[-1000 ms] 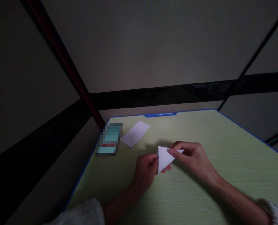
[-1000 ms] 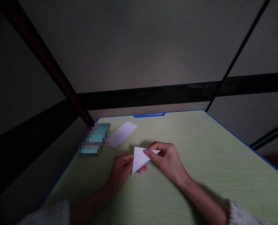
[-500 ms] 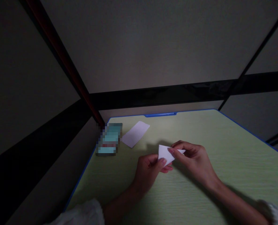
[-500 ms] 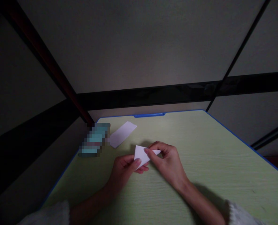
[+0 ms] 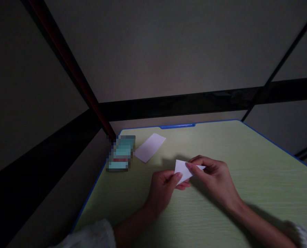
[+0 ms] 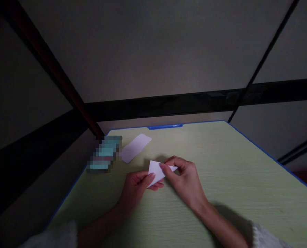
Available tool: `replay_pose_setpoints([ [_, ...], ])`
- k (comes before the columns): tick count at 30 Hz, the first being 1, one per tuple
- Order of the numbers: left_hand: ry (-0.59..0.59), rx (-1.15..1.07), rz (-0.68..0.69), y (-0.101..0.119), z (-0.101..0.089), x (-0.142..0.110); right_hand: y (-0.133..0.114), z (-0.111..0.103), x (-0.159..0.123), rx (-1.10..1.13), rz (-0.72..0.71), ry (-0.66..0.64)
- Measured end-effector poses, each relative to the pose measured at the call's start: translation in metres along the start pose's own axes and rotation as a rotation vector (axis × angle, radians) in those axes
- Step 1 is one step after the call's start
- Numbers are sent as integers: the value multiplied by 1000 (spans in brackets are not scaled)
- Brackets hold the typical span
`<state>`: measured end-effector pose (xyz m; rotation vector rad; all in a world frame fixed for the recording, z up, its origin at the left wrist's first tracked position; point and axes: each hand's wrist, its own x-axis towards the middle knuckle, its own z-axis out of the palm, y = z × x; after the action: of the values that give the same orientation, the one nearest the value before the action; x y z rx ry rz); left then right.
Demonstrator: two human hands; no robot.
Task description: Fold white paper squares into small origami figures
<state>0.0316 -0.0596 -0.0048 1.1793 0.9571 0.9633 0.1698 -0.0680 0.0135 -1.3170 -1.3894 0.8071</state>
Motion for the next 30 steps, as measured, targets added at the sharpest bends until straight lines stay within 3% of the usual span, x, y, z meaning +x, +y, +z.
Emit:
replay_pose_setpoints([
  [30,4,17,-5,-1,-1,-1,-3,2,-1,24,-26,35],
])
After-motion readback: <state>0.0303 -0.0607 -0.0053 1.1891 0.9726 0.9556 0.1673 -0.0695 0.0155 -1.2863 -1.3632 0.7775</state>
